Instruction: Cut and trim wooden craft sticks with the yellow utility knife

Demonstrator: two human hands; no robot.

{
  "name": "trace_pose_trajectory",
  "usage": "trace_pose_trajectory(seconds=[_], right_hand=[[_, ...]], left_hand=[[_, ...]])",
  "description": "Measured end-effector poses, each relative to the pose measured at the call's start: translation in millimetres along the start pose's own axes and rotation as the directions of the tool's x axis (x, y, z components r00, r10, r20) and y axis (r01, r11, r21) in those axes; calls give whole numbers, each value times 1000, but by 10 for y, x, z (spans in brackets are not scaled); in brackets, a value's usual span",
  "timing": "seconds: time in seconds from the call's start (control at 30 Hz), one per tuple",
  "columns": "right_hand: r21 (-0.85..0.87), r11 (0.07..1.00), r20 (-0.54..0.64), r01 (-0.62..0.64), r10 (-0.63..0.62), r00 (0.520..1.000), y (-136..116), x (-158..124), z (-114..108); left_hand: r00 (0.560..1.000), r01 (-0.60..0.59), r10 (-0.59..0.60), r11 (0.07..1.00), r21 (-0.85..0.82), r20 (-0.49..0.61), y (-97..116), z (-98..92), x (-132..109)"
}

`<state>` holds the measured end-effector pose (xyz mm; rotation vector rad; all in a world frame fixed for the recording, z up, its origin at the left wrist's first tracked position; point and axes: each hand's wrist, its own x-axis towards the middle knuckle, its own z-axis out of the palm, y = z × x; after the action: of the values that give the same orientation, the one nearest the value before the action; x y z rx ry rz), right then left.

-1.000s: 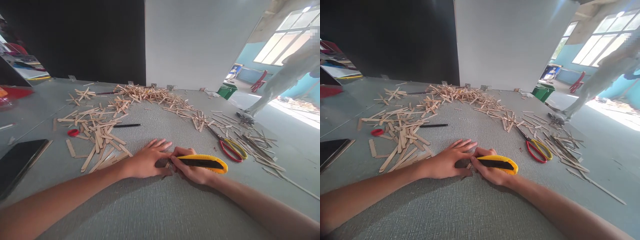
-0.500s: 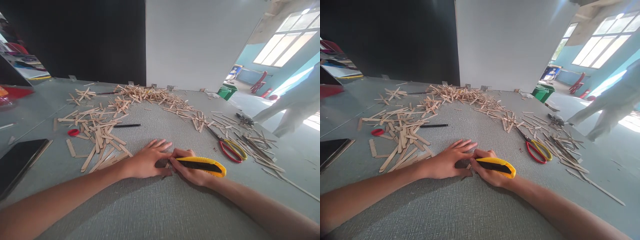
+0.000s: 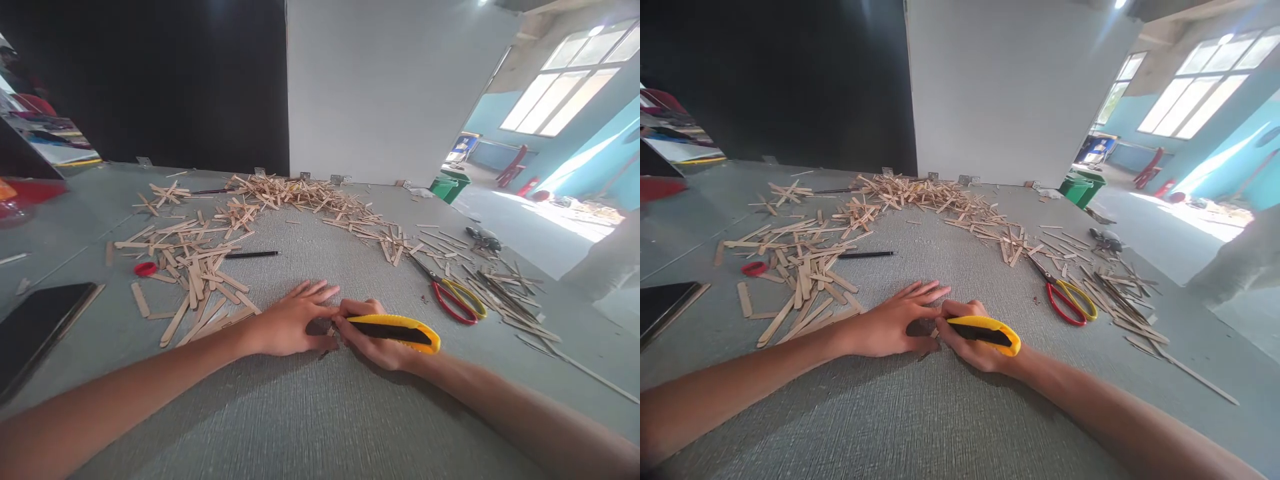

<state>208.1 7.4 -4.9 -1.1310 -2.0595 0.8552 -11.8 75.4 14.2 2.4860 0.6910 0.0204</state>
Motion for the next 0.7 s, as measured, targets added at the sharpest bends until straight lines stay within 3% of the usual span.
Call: trace_pose_trajectory(seconds=[0.5, 0.7], right_hand=[[-40, 997, 19, -63, 63, 998, -16, -4, -18], [-13, 988, 14, -157, 157, 988, -86, 5, -46]], left_hand=[[998, -32, 32, 999, -12, -48, -48, 48, -12], [998, -37, 36, 999, -18, -46, -34, 38, -20]])
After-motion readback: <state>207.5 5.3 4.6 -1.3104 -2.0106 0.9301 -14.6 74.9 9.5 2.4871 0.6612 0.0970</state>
